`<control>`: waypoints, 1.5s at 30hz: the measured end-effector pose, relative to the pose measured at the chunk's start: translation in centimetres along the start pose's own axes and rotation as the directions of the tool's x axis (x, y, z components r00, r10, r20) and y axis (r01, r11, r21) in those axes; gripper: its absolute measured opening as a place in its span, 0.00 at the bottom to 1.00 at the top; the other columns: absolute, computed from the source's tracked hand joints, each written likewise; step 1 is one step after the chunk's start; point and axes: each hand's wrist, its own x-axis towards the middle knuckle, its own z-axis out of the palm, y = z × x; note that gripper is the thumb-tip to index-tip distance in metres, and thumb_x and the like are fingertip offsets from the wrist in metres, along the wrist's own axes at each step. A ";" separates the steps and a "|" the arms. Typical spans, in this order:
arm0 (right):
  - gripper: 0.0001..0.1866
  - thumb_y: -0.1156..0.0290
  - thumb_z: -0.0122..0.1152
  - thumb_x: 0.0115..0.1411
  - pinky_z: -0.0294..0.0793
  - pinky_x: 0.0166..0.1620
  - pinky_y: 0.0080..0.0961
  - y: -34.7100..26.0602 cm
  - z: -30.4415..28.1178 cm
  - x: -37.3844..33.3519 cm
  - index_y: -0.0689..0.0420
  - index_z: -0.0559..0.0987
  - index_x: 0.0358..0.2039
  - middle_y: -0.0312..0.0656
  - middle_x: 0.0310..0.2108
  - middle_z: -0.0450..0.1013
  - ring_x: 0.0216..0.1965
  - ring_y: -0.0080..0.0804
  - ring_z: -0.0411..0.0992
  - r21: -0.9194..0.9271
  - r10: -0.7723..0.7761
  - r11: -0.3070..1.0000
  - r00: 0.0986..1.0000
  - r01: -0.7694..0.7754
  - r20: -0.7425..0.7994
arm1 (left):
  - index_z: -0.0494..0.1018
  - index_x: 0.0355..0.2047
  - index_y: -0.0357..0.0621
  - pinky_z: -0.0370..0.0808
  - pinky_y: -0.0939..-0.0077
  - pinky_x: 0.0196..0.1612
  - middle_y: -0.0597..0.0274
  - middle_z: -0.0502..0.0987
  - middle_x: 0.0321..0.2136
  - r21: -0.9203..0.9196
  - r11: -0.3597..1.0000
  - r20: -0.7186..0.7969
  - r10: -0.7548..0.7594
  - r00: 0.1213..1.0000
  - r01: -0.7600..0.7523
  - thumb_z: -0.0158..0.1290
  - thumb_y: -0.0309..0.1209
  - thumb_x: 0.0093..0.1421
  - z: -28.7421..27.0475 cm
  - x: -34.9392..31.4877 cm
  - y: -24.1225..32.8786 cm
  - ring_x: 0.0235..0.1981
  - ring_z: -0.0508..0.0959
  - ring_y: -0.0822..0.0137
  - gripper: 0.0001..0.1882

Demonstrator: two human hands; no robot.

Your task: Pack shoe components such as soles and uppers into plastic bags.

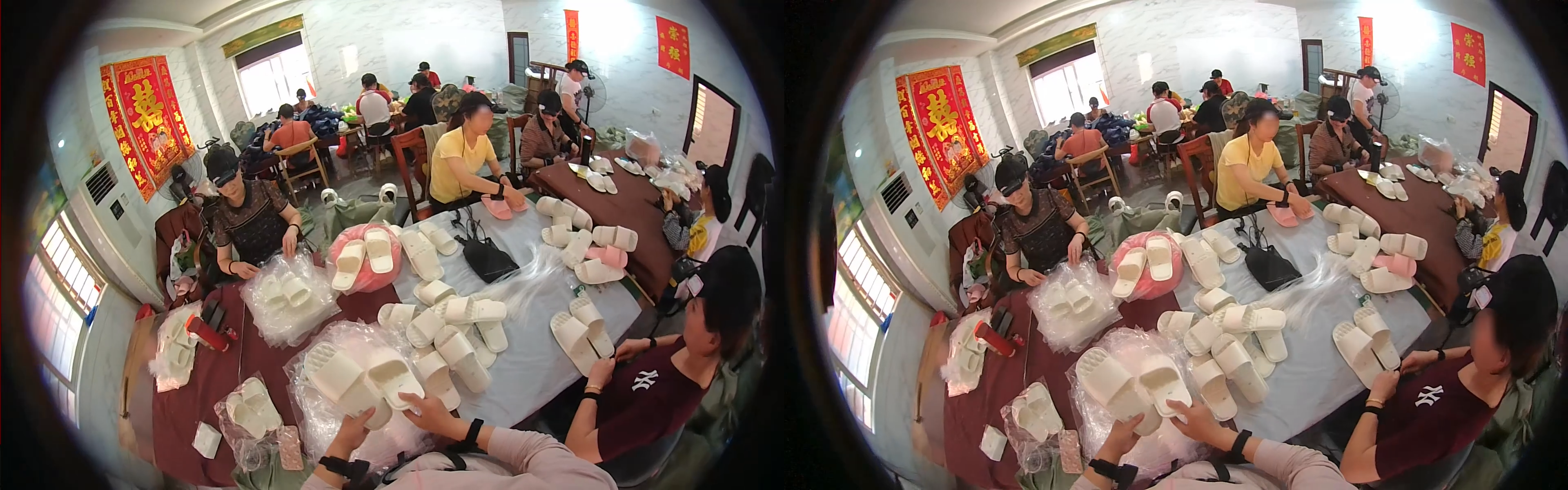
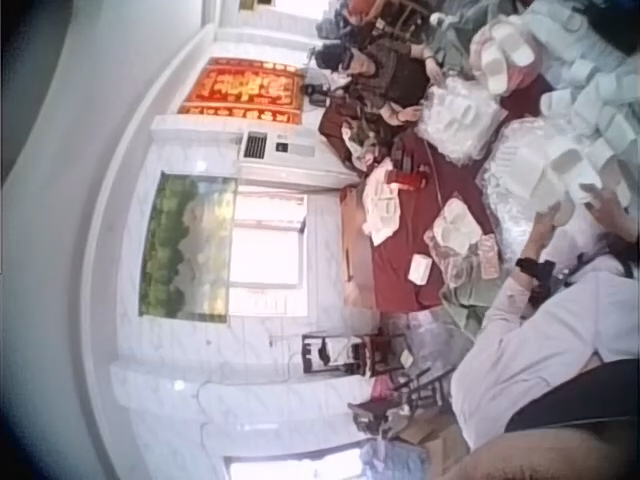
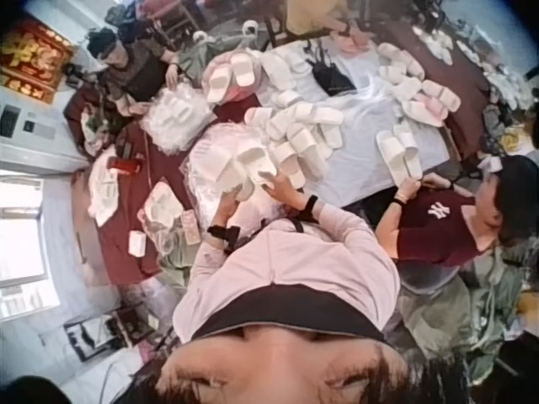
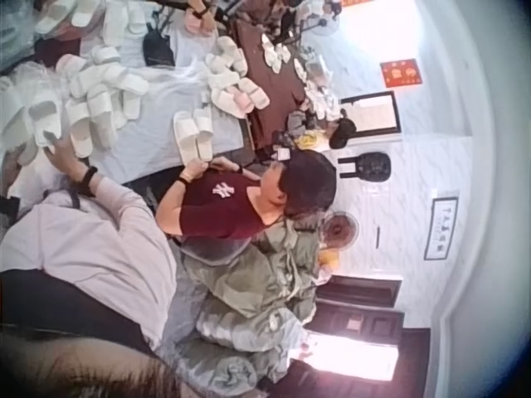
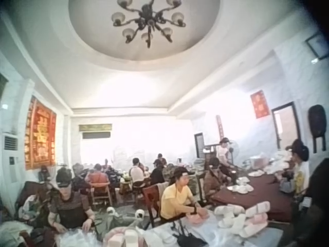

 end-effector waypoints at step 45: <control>0.23 0.69 0.54 0.48 0.49 0.58 0.49 1.8 16.6 2.5 0.47 0.71 0.48 0.63 0.58 0.44 0.57 0.63 0.48 -0.317 0.179 0.937 0.982 -0.149 0.066 | 0.58 0.45 0.37 0.76 0.62 0.41 0.51 0.68 0.40 0.039 0.895 -0.079 -0.440 0.895 0.444 0.49 0.25 0.56 -11.2 0.4 -6.4 0.39 0.74 0.54 0.17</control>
